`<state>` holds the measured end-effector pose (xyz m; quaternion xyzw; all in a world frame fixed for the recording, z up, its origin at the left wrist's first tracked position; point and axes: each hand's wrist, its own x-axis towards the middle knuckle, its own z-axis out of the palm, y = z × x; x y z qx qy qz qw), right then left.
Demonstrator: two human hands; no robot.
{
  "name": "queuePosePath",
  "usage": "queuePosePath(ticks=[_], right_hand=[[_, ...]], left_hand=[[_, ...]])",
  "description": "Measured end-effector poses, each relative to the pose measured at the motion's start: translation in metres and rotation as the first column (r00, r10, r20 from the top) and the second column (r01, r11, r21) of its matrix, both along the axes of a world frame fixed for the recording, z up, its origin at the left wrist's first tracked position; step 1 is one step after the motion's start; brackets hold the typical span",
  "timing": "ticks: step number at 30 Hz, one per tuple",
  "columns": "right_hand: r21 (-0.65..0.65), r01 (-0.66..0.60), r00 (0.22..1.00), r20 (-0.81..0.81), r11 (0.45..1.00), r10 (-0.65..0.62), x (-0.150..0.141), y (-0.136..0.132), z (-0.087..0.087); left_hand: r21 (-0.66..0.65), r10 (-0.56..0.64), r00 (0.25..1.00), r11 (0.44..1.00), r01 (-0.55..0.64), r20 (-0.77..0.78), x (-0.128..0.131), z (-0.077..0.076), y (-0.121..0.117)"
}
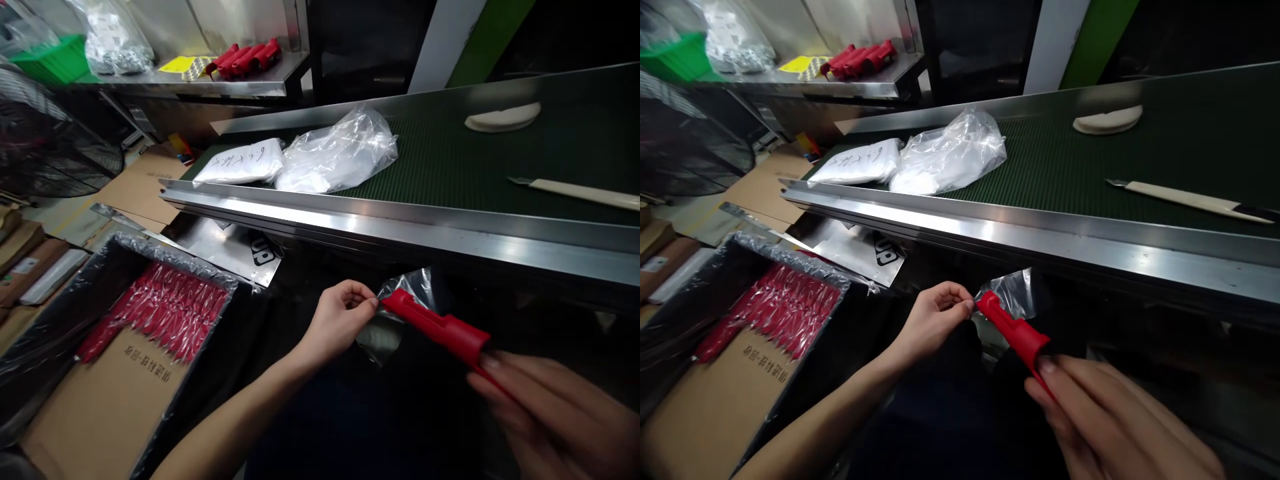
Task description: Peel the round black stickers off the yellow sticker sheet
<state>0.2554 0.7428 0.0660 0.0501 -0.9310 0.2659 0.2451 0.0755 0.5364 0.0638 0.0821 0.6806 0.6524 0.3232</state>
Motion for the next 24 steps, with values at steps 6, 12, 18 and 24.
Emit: queuePosePath(ticks=[6, 12, 18, 24], right_hand=[[0.278, -0.24, 0.97, 0.095, 0.93, 0.222, -0.014, -0.024, 0.007], [0.281, -0.203, 0.979, 0.052, 0.938, 0.196, -0.016, -0.029, 0.001], [0.006, 0.31, 0.948, -0.079, 0.951, -0.309, -0.023, -0.076, 0.007], [0.053, -0.079, 0.997, 0.019, 0.995, 0.078, -0.035, -0.058, -0.013]], left_hand=[[0.039, 0.027, 0.998, 0.999, -0.03, 0.059, 0.008, 0.01, -0.001], [0.089, 0.008, 0.999, 0.996, -0.005, -0.033, 0.016, 0.004, -0.008], [0.063, 0.137, 0.984, 0.989, -0.131, -0.114, 0.047, -0.005, -0.006], [0.046, 0.11, 0.954, 0.994, -0.101, -0.279, 0.04, 0.0, -0.018]])
